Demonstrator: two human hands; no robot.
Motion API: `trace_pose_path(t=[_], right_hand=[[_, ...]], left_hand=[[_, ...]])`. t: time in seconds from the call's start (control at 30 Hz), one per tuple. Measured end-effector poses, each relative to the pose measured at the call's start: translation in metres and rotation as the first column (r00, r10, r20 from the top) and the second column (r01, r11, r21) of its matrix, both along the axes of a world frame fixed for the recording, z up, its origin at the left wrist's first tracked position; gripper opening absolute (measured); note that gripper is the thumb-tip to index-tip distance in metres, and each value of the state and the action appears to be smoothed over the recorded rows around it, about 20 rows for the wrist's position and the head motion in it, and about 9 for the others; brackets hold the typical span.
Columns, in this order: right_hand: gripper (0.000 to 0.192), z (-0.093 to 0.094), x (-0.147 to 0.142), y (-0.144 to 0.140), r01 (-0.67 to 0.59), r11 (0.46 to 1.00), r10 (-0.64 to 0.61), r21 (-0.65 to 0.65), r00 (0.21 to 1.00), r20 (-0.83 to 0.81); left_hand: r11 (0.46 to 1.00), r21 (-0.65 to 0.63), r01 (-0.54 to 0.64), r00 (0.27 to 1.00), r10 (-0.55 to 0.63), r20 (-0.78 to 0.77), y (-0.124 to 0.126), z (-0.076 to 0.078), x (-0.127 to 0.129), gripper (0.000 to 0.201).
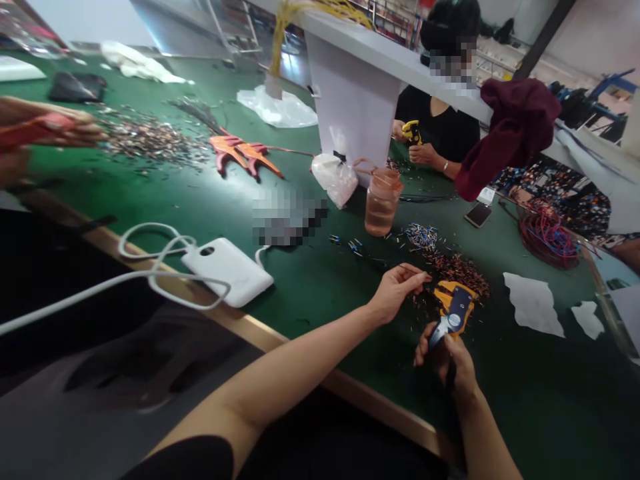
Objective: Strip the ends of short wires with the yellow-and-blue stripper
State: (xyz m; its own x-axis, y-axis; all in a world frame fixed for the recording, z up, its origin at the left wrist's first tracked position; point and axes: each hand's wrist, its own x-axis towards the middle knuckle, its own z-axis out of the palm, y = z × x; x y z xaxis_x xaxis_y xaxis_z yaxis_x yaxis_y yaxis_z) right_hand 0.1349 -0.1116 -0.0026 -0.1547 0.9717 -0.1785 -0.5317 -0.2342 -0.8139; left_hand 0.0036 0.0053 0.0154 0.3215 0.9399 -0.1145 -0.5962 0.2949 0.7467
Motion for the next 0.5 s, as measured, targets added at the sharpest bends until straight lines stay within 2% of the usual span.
trace_pose_path(t=[0.2, 0.5], right_hand=[[0.031, 0.0013, -0.0025, 0.0002, 0.007, 1.000, -0.005, 0.025, 0.998, -0.060], [0.032, 0.0037, -0.0046, -0.0014, -0.011, 1.000, 0.012, 0.020, 0.999, -0.039]], left_hand=[[0.998, 0.044, 0.035, 0.998, -0.033, -0.047, -0.0013, -0.0032, 0.0003, 0.032], [0.992, 0.102, 0.074, 0.994, -0.065, -0.085, -0.0013, 0.0005, -0.0006, 0.035]])
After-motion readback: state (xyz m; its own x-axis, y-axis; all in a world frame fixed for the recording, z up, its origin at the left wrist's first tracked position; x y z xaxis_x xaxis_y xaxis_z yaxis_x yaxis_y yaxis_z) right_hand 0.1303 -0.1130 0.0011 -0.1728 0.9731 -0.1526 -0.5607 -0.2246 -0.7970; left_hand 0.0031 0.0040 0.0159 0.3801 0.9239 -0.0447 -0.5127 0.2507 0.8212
